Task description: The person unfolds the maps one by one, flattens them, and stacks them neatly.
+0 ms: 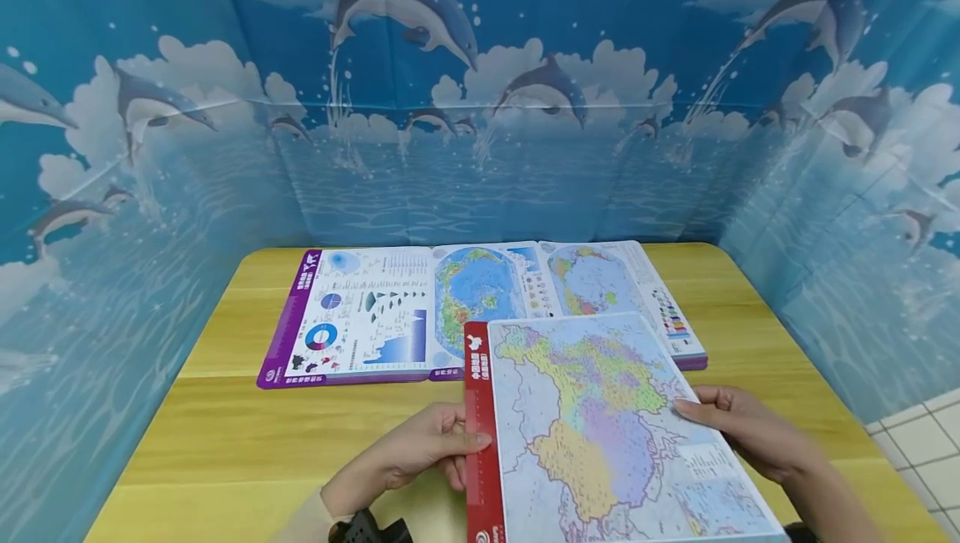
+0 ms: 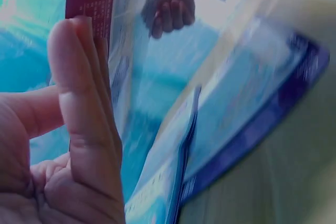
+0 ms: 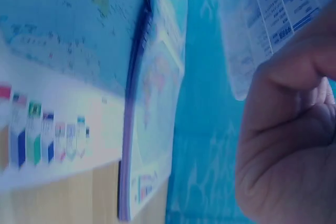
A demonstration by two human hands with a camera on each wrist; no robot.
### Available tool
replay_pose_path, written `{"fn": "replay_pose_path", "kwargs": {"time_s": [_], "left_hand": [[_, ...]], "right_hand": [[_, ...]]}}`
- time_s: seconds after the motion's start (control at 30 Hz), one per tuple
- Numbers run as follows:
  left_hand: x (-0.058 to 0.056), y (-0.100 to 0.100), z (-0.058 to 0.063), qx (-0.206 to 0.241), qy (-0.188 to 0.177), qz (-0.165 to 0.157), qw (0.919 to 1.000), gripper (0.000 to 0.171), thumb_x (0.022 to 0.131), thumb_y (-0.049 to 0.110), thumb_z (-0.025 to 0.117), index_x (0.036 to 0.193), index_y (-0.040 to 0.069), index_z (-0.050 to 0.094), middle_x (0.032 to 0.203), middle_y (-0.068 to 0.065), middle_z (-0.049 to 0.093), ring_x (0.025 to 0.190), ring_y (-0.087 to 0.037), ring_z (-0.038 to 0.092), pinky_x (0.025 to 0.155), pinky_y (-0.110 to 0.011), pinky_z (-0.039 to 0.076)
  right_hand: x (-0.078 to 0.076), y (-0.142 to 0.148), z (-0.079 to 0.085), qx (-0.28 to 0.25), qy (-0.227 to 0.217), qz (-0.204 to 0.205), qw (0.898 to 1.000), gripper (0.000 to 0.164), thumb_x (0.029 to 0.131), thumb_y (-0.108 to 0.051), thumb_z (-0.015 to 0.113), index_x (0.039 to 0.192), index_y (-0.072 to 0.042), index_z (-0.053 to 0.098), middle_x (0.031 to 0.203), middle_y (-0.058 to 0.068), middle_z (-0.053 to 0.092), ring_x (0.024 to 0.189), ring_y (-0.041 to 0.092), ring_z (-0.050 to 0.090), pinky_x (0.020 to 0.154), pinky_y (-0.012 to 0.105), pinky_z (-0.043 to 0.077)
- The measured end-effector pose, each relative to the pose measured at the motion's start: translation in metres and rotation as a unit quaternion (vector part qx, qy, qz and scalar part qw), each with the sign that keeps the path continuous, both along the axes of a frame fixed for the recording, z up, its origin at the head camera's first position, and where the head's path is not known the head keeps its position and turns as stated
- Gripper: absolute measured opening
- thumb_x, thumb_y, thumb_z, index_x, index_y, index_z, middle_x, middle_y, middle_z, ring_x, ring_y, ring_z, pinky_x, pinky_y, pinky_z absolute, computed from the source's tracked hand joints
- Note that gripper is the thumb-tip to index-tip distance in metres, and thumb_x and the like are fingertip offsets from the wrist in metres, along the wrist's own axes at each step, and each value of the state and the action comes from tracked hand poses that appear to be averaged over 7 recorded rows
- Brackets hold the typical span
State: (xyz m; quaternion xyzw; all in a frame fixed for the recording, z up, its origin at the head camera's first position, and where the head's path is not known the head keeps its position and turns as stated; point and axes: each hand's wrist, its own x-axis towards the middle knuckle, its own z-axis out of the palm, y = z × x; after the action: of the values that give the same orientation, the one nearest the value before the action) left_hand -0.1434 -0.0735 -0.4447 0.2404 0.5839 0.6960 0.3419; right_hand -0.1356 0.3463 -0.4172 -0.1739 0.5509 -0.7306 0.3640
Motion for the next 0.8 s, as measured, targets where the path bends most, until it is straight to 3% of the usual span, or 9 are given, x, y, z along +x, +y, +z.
{"fn": "replay_pose_path", "kwargs": {"time_s": [0.07, 0.13, 0.23, 0.3, 0.43, 0.6, 0.8], "left_hand": [[-0.007, -0.008, -0.002, -0.022, 0.023, 0.025, 0.9992, 0.029, 0.094, 0.014, 0.06, 0.11, -0.01, 0.057, 0.074, -0.009, 0.069, 0.054, -0.01, 0.064, 0.051, -0.022, 0.052], [-0.014, -0.016, -0.005, -0.049, 0.047, 0.049, 0.9965, 0.03, 0.095, 0.016, 0.06, 0.111, -0.009, 0.058, 0.075, -0.012, 0.069, 0.053, -0.011, 0.063, 0.051, -0.023, 0.052], [-0.025, -0.027, -0.011, -0.089, 0.087, 0.091, 0.988, 0.03, 0.095, 0.018, 0.059, 0.113, -0.006, 0.058, 0.075, -0.015, 0.068, 0.051, -0.012, 0.062, 0.05, -0.024, 0.052], [-0.032, -0.034, -0.016, -0.111, 0.111, 0.116, 0.9808, 0.03, 0.096, 0.019, 0.058, 0.114, -0.005, 0.059, 0.075, -0.015, 0.068, 0.051, -0.013, 0.062, 0.051, -0.025, 0.052], [-0.046, -0.047, -0.025, -0.149, 0.145, 0.152, 0.9663, 0.03, 0.097, 0.021, 0.057, 0.113, -0.004, 0.06, 0.072, -0.013, 0.068, 0.05, -0.013, 0.06, 0.051, -0.027, 0.051], [-0.056, -0.059, -0.03, -0.173, 0.165, 0.179, 0.9543, 0.032, 0.096, 0.024, 0.058, 0.112, -0.003, 0.061, 0.069, -0.01, 0.066, 0.049, -0.014, 0.057, 0.049, -0.027, 0.049], [-0.065, -0.067, -0.037, -0.182, 0.132, 0.208, 0.9518, 0.033, 0.095, 0.026, 0.06, 0.11, -0.003, 0.063, 0.067, -0.008, 0.065, 0.05, -0.012, 0.055, 0.048, -0.022, 0.045]], "right_hand": [[-0.009, -0.007, -0.004, 0.05, 0.047, -0.018, 0.997, 0.034, 0.105, -0.008, 0.03, 0.125, -0.002, 0.057, 0.108, 0.022, 0.065, 0.087, 0.026, 0.068, 0.066, 0.032, 0.055], [-0.018, -0.015, -0.008, 0.107, 0.091, -0.041, 0.989, 0.029, 0.104, -0.01, 0.037, 0.122, -0.002, 0.058, 0.101, 0.02, 0.068, 0.074, 0.021, 0.067, 0.051, 0.03, 0.048], [-0.032, -0.031, -0.015, 0.191, 0.15, -0.085, 0.966, 0.021, 0.101, -0.017, 0.048, 0.106, 0.0, 0.059, 0.074, 0.01, 0.065, 0.052, 0.017, 0.049, 0.047, 0.041, 0.033], [-0.041, -0.043, -0.019, 0.239, 0.181, -0.117, 0.947, 0.023, 0.098, -0.022, 0.055, 0.091, 0.0, 0.056, 0.059, 0.003, 0.051, 0.049, 0.022, 0.033, 0.05, 0.047, 0.029], [-0.056, -0.064, -0.026, 0.293, 0.206, -0.175, 0.917, 0.035, 0.092, -0.029, 0.064, 0.074, -0.005, 0.047, 0.053, -0.001, 0.034, 0.048, 0.023, 0.031, 0.047, 0.04, 0.032], [-0.072, -0.079, -0.034, 0.316, 0.219, -0.197, 0.902, 0.044, 0.089, -0.033, 0.068, 0.068, -0.008, 0.038, 0.053, 0.0, 0.033, 0.05, 0.017, 0.038, 0.048, 0.035, 0.034], [-0.085, -0.089, -0.042, 0.329, 0.216, -0.196, 0.898, 0.04, 0.087, -0.038, 0.069, 0.071, -0.007, 0.049, 0.055, 0.004, 0.047, 0.051, 0.018, 0.041, 0.048, 0.032, 0.034]]}}
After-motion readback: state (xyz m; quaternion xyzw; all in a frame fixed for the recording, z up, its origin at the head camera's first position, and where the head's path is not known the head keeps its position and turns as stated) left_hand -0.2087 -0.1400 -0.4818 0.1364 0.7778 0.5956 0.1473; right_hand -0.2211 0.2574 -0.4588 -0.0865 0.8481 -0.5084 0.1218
